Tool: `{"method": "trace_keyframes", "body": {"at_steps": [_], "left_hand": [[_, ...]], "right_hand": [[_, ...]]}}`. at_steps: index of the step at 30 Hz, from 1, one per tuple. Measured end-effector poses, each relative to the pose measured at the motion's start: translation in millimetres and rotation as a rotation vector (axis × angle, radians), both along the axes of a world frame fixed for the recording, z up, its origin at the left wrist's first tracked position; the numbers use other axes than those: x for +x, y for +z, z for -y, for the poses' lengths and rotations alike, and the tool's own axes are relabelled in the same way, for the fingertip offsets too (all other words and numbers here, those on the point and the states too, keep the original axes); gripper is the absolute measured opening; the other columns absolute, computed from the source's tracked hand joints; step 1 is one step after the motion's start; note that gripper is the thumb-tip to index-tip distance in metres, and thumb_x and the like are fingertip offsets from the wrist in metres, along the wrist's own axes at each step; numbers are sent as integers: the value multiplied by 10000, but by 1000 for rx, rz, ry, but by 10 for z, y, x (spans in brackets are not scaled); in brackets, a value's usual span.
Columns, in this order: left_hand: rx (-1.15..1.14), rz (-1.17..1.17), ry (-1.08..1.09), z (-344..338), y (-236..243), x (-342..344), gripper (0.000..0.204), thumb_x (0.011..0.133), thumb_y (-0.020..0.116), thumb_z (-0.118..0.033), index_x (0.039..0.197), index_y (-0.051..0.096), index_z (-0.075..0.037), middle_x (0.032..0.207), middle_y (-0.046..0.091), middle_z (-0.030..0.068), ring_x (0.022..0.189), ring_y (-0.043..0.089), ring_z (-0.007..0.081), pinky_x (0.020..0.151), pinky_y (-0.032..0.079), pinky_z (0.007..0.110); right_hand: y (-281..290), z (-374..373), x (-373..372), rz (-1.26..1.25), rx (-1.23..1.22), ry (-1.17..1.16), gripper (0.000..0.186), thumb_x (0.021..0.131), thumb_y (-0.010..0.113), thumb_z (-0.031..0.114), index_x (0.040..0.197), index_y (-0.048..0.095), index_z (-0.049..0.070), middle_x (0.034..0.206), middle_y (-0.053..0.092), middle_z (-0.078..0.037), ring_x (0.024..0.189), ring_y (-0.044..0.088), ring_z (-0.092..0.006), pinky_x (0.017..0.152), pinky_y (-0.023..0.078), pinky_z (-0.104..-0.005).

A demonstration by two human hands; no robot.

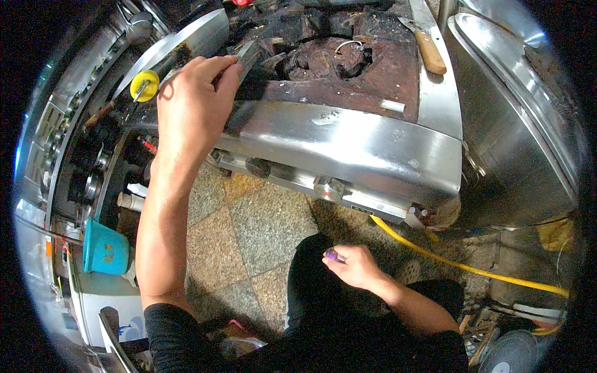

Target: The person uses a lighter to heat a small metal piece held against a metal stand, then applies solder to the heated area. The person repeats this process on multiple small metal pieces, adjusting their grip and the flame position as needed.

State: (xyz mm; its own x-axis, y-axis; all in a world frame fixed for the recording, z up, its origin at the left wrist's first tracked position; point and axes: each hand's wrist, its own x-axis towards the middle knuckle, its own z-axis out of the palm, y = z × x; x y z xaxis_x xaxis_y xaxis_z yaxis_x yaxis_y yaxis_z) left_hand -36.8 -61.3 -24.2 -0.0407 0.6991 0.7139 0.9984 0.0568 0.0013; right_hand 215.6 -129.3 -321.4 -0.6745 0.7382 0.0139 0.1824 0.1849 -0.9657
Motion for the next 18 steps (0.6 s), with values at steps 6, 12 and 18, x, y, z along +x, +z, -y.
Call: {"method": "trace_keyframes", "body": {"at_steps": [6, 12, 18], "left_hand": [[-83, 48, 16, 40, 84, 100, 220, 916, 659, -248, 1009, 759, -77, 885, 701, 156, 852, 698, 353, 769, 548, 418], [-71, -119, -5, 86, 72, 71, 225, 927, 678, -196, 1065, 745, -32, 820, 672, 145, 750, 683, 252, 693, 517, 329], [-82, -34, 20, 241, 108, 208, 200, 897, 678, -207, 975, 759, -42, 857, 695, 173, 799, 688, 353, 718, 542, 402]], "right_hand": [[-30, -35, 85, 35, 37, 18, 268, 886, 736, 267, 812, 625, 34, 670, 634, -167, 535, 618, -311, 515, 467, -415], [88, -47, 88, 41, 40, 20, 274, 886, 732, 258, 793, 614, 29, 658, 623, -179, 554, 625, -351, 517, 472, -428], [68, -66, 92, 37, 58, 15, 275, 882, 733, 257, 791, 613, 26, 662, 625, -183, 576, 641, -364, 528, 480, -438]]}}
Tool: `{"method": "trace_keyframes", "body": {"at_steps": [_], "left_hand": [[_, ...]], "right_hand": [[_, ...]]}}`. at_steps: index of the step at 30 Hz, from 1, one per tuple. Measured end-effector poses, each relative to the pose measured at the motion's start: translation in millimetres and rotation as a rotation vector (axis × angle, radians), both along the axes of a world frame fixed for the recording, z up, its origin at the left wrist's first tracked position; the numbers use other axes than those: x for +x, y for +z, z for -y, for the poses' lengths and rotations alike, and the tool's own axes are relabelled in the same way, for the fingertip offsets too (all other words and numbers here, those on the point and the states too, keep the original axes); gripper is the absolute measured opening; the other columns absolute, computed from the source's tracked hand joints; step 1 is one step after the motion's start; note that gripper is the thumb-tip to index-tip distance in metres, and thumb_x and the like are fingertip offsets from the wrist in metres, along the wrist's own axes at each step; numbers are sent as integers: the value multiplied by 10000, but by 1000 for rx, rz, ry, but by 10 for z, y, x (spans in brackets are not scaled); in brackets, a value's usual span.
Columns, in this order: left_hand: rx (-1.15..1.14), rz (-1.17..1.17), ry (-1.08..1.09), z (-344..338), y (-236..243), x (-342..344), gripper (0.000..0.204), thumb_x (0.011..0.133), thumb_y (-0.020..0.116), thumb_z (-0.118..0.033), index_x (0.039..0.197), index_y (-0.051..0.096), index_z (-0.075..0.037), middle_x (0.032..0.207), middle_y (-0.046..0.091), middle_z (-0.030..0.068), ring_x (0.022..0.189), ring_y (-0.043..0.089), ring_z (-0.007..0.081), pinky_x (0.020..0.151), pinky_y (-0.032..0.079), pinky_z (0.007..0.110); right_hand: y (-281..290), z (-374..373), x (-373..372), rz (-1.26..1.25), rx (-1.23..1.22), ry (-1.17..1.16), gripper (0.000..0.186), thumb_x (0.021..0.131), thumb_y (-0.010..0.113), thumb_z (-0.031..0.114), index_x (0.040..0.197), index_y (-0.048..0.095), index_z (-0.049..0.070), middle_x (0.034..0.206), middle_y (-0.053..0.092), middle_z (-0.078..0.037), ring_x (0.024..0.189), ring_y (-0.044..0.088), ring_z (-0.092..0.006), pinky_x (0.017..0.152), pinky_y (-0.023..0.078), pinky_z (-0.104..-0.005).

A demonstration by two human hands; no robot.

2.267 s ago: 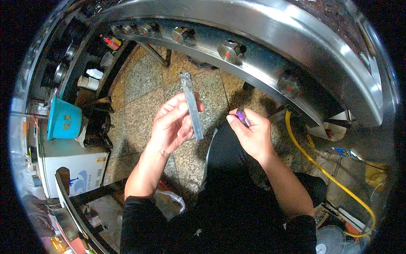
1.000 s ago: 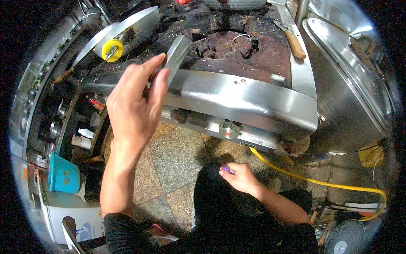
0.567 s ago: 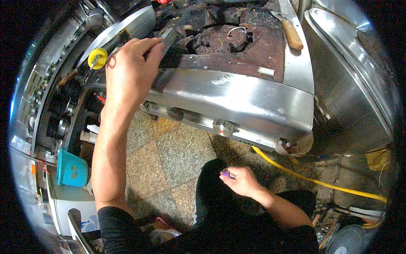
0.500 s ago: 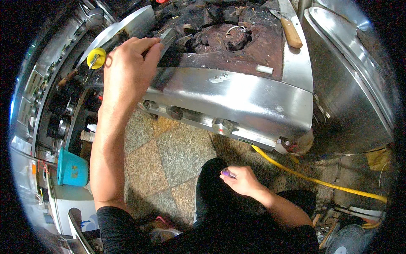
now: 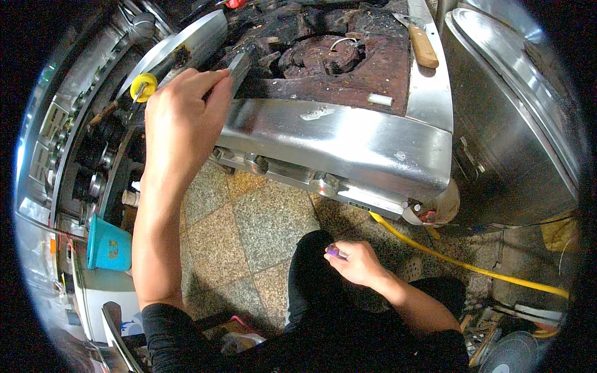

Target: The person uses a lighter to heat a small metal piece held against a metal stand, then applies solder to the heated area. The person repeats this process on multiple small metal pieces, adjusting their grip and the flame position as needed.

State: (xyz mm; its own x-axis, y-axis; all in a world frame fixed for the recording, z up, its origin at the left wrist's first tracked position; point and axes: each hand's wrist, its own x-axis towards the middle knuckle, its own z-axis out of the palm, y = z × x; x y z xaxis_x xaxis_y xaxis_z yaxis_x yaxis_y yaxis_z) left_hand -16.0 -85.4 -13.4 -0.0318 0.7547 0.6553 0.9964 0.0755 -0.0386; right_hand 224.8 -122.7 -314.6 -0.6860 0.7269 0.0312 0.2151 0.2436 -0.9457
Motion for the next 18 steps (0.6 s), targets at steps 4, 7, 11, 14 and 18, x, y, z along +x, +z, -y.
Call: {"method": "trace_keyframes", "body": {"at_steps": [4, 7, 11, 14, 18], "left_hand": [[130, 100, -22, 133, -140, -55, 195, 937, 691, -158, 1076, 751, -35, 889, 732, 109, 790, 694, 168, 754, 530, 270], [243, 524, -105, 294, -324, -114, 197, 951, 698, -124, 1091, 743, 6, 918, 753, 92, 821, 658, 82, 751, 523, 242], [226, 1154, -309, 357, -367, -150, 270, 984, 653, -181, 1136, 712, 35, 857, 730, 109, 671, 612, 47, 573, 471, 185], [128, 1558, -385, 403, -335, -176, 339, 1018, 585, -232, 1215, 651, 36, 777, 678, 94, 421, 438, 26, 348, 292, 181], [-41, 1759, -636, 455, -360, -258, 360, 1027, 558, -227, 1257, 575, 49, 787, 620, 83, 413, 365, 30, 334, 273, 172]], "right_hand": [[-59, -4, 14, -37, 32, -34, 280, 880, 735, 263, 789, 616, 27, 660, 629, -181, 574, 642, -364, 526, 484, -441], [-24, 1, 16, 3, 46, -10, 278, 876, 740, 270, 794, 626, 30, 666, 636, -178, 574, 648, -356, 525, 490, -438], [-98, 20, 13, 21, 21, -6, 278, 873, 746, 283, 804, 640, 36, 665, 635, -178, 570, 650, -352, 524, 492, -434], [-202, 67, -38, -39, 27, -28, 296, 875, 745, 296, 793, 630, 36, 646, 620, -182, 550, 636, -353, 511, 475, -442], [-236, 71, -59, 3, 43, -23, 319, 879, 740, 297, 765, 601, 33, 623, 600, -182, 513, 602, -345, 493, 448, -443]]}}
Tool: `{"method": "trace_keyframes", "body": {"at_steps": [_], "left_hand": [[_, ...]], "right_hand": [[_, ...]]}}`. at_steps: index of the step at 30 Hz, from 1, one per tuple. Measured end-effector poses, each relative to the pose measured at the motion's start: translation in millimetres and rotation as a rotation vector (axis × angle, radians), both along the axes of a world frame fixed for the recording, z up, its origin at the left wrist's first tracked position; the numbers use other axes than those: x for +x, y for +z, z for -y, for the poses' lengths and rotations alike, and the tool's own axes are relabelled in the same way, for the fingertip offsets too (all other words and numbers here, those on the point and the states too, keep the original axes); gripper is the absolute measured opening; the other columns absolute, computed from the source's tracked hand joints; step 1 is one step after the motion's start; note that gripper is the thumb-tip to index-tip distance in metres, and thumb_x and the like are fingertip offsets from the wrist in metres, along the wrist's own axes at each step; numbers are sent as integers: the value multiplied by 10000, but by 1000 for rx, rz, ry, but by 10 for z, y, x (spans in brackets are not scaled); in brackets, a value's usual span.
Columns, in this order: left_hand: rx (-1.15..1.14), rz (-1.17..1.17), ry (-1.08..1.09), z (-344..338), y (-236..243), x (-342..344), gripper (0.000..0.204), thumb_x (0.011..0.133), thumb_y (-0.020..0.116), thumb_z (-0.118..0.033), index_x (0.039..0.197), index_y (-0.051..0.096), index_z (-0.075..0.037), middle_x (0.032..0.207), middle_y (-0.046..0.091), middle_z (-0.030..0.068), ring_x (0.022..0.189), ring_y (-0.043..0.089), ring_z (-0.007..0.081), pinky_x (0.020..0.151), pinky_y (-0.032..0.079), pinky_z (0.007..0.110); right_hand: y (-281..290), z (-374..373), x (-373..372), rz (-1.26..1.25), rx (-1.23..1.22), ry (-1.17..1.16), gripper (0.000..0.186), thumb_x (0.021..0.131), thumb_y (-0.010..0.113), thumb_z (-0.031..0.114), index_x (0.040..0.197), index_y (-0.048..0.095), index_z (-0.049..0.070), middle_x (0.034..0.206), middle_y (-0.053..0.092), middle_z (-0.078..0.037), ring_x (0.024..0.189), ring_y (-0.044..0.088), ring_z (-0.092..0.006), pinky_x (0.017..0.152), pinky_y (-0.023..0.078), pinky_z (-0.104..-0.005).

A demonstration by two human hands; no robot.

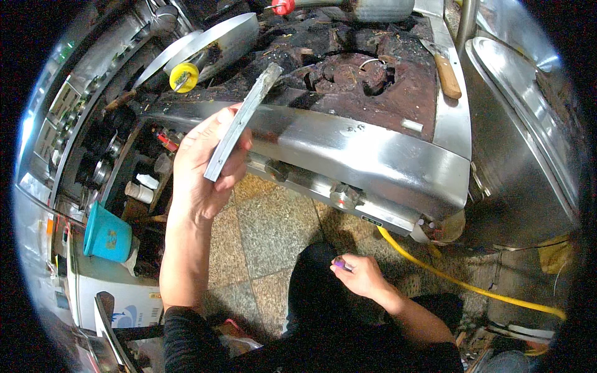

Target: The person uses a lighter to heat a small metal piece held against a metal stand, then applies solder to the heated area. The person repeats this process on multiple small metal pieces, adjusting their grip and the flame position as needed.

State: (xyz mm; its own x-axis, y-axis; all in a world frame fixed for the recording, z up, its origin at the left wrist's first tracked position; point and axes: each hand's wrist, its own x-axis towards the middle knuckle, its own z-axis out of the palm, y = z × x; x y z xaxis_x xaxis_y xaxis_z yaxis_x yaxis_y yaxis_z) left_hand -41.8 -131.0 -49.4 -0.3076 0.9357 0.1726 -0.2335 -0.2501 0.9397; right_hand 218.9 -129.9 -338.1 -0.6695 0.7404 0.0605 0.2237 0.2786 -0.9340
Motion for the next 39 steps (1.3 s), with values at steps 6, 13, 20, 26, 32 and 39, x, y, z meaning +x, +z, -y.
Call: {"method": "trace_keyframes", "body": {"at_steps": [6, 13, 20, 26, 32, 39], "left_hand": [[13, 96, -43, -50, -91, -98, 352, 1027, 561, -266, 1217, 579, 30, 790, 613, 83, 399, 330, 35, 326, 259, 178], [-29, -45, 78, -100, -89, -26, 351, 1022, 577, -329, 1116, 633, 5, 715, 600, 42, 411, 420, 48, 346, 315, 197], [-67, -221, 388, -142, -111, 66, 387, 1026, 577, -323, 1218, 621, 11, 699, 576, -4, 458, 443, 24, 385, 330, 170], [26, -180, 518, -246, -216, 114, 322, 1044, 544, -271, 1189, 633, 3, 728, 610, 10, 462, 435, 20, 372, 304, 166], [-173, 5, 490, -151, -65, -53, 308, 995, 618, -277, 1133, 651, -4, 752, 619, -14, 516, 516, 48, 446, 422, 192], [-296, -367, 459, -42, 341, 532, 307, 969, 653, -84, 1259, 650, 16, 1000, 702, 22, 856, 630, 70, 769, 509, 208]], "right_hand": [[29, 16, -31, -4, -17, -11, 316, 892, 733, 294, 776, 609, 27, 615, 602, -165, 488, 578, -296, 489, 449, -416], [242, 1, 16, 49, -116, -2, 276, 909, 737, 296, 883, 672, 29, 675, 660, -131, 545, 598, -177, 527, 478, -362], [338, -85, 45, 50, -40, 169, 383, 966, 656, 367, 812, 617, 18, 624, 628, -170, 533, 648, -303, 508, 482, -416], [437, -270, 143, 74, -129, 268, 415, 960, 637, 415, 834, 640, 19, 646, 636, -193, 582, 661, -353, 544, 491, -454], [367, -191, 150, 192, -398, 458, 399, 934, 636, 421, 992, 680, 29, 825, 707, -196, 689, 691, -380, 619, 529, -480], [1482, 248, 904, 351, -420, 461, 417, 922, 642, 464, 974, 728, 59, 919, 732, -177, 830, 704, -364, 780, 565, -472]]}}
